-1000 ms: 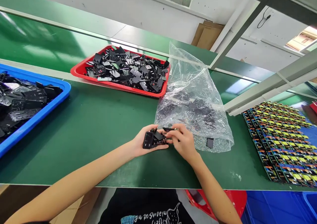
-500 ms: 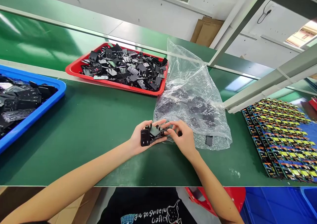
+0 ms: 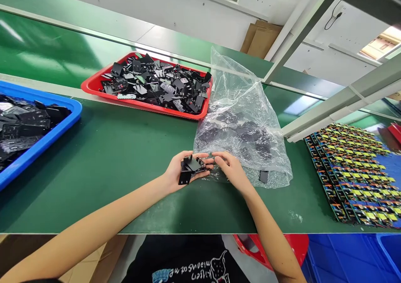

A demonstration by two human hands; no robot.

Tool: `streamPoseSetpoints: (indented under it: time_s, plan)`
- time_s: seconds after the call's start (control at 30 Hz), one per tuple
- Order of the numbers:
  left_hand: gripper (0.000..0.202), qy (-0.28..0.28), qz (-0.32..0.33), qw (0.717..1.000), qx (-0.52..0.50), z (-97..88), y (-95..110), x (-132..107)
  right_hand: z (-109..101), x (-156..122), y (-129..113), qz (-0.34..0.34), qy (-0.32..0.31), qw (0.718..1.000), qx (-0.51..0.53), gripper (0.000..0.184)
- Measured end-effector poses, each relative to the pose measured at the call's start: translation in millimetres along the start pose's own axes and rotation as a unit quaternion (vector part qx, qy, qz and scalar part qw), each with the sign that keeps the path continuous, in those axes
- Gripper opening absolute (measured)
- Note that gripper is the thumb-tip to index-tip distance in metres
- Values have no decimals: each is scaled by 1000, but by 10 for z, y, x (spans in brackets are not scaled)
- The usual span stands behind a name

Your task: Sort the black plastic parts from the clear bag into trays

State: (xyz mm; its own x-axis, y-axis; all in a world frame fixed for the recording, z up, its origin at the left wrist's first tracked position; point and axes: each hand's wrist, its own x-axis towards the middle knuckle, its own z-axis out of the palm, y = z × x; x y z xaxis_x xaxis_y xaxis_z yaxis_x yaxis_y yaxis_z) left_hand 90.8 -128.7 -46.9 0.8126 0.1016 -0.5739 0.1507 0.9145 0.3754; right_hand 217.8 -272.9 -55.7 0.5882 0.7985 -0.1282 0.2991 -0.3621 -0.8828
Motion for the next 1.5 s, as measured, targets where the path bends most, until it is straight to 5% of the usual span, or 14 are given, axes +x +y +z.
streamPoseSetpoints:
  time_s: [0.3, 0.53, 0.73, 1.1, 1.3, 1.5]
  plan:
    - [42, 13, -7, 999, -36, 13, 6, 0, -48, 10, -37, 19, -94, 995, 22, 32]
    - [40, 26, 17, 997, -72, 19, 7, -17, 63, 33, 11, 18, -39, 993, 110, 31]
    - [37, 35, 24, 996, -77, -28, 8, 7, 128, 28, 17, 43, -76, 979, 182, 32]
    - [34, 41, 33, 993, -102, -27, -4, -1, 136, 31, 37, 75, 16, 955, 286, 32]
    - [38, 34, 27, 992, -119, -22, 18, -20, 56, -26, 37, -15, 139, 934, 330, 22]
    - [41, 7, -25, 993, -113, 26, -36, -68, 133, -74, -1, -53, 106, 957, 264, 15]
